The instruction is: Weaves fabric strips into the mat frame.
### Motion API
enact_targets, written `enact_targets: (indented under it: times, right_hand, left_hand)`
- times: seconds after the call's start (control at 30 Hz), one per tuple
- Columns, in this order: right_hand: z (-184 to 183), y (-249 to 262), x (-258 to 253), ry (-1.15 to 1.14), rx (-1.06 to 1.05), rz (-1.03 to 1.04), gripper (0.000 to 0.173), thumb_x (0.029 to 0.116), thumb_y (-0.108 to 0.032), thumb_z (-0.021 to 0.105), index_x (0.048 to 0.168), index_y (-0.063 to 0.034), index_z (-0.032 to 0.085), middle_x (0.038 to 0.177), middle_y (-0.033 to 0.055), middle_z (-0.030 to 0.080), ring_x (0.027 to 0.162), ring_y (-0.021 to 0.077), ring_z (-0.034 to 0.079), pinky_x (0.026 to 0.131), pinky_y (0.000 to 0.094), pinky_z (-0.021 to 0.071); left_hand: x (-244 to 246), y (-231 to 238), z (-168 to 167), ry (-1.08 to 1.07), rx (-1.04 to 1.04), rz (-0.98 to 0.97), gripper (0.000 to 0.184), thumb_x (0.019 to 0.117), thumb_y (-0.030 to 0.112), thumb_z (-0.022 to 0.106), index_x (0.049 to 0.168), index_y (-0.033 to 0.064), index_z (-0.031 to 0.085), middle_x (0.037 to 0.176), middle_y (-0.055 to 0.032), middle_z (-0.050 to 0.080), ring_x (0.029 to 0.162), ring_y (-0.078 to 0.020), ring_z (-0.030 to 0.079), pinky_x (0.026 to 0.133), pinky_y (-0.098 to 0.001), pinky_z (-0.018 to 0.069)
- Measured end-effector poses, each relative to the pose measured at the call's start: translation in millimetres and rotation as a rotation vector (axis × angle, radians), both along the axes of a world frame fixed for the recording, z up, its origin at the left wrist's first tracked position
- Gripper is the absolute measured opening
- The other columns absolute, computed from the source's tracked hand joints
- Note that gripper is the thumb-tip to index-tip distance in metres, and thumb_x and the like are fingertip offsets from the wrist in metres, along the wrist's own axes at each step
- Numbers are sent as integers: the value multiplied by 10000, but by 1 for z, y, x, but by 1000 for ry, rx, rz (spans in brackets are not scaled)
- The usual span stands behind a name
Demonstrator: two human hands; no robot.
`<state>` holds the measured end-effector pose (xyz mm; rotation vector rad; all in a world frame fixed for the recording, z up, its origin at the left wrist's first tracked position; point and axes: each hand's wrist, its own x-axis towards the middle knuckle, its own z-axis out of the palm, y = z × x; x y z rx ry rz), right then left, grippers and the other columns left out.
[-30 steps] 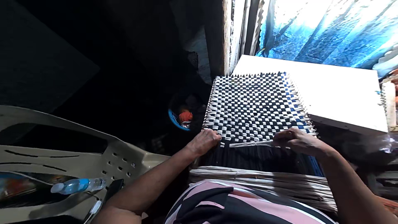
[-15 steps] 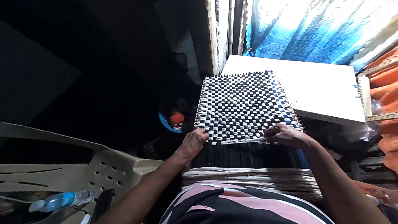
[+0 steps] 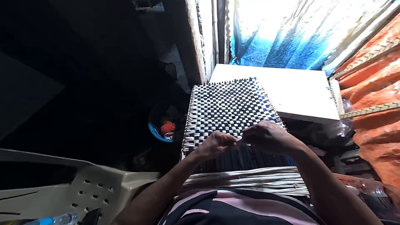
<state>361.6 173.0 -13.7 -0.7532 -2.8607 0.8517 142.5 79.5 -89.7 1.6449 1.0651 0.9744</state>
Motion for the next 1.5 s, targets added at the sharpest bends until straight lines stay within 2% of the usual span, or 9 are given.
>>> enact_targets:
  times: [0.17, 0.53, 0.7, 0.8, 0.9, 1.07, 1.33, 1.43, 1.5]
  right_hand:
    - [-17, 29, -22, 192, -94, 42, 158, 950, -224, 707, 815, -151, 746, 710, -34, 672, 659, 107, 625, 625, 406, 513]
    - [-18, 39, -71, 222, -296, 49, 145, 986, -172, 681, 911, -66, 746, 728, -7, 655, 613, 51, 548, 587, 269, 461]
    - [-63, 14, -76, 257, 160, -227, 169, 948, -249, 719, 1034, -104, 736, 1037, 153, 644, 978, 350, 634, 834, 586, 512]
    - [-98, -5, -75, 83, 44, -117, 118, 948, -201, 696, 938, -118, 778, 1031, 134, 672, 1054, 334, 625, 916, 594, 468]
    - [-118, -19, -75, -204, -14, 6, 237, 1019, -243, 566, 1041, -129, 773, 1091, 138, 691, 1147, 332, 605, 1016, 594, 402]
    - [-124, -33, -77, -276, 126, -19, 360, 1033, -316, 508, 980, -54, 748, 1118, 206, 678, 1139, 386, 612, 998, 606, 405]
    - [-139, -38, -77, -291, 85, -79, 532, 901, -541, 608, 1004, -32, 725, 1259, 215, 621, 1249, 394, 542, 1040, 641, 345]
    - [-138, -30, -74, -233, -101, -157, 499, 890, -446, 693, 1125, -5, 707, 1273, 219, 646, 1299, 379, 527, 1072, 643, 308]
    - [-137, -24, -74, -232, -210, -188, 463, 911, -431, 701, 1108, -12, 712, 1262, 200, 636, 1275, 345, 534, 1099, 614, 285]
  left_hand:
    - [-2, 3, 8, -141, -69, 230, 154, 1016, 60, 606, 1039, -32, 727, 789, -14, 717, 707, -49, 674, 712, -216, 584]
    - [-30, -2, 11, -123, -93, 423, 138, 1005, 150, 655, 982, 48, 746, 683, 16, 618, 523, -35, 484, 494, -183, 424]
    - [-57, -8, -3, -148, -117, 679, 145, 1020, 190, 641, 1035, 71, 723, 726, 26, 641, 522, -31, 523, 484, -182, 460]
    - [-65, -8, -7, -392, -265, 816, 124, 1033, 150, 605, 1064, 61, 686, 751, 18, 640, 511, -21, 500, 470, -163, 438]
    - [-73, -7, -14, -631, -387, 859, 103, 1037, 128, 577, 1037, 67, 659, 757, 2, 616, 500, -29, 459, 452, -161, 399]
    - [-70, -3, -18, -739, -406, 878, 100, 1044, 109, 549, 1007, 68, 633, 737, -3, 593, 487, -25, 434, 436, -151, 367]
    - [-24, -2, -40, -247, -353, 573, 167, 1051, 139, 562, 1022, 6, 659, 690, 21, 560, 517, -29, 442, 491, -192, 385]
    - [-17, -6, -59, 321, -306, 354, 243, 1022, 217, 584, 1012, 8, 708, 819, -63, 648, 727, -140, 595, 721, -335, 508]
    - [-12, -12, -55, 694, -324, 195, 274, 1026, 205, 553, 1115, 4, 717, 1094, -186, 710, 1079, -321, 673, 987, -529, 504]
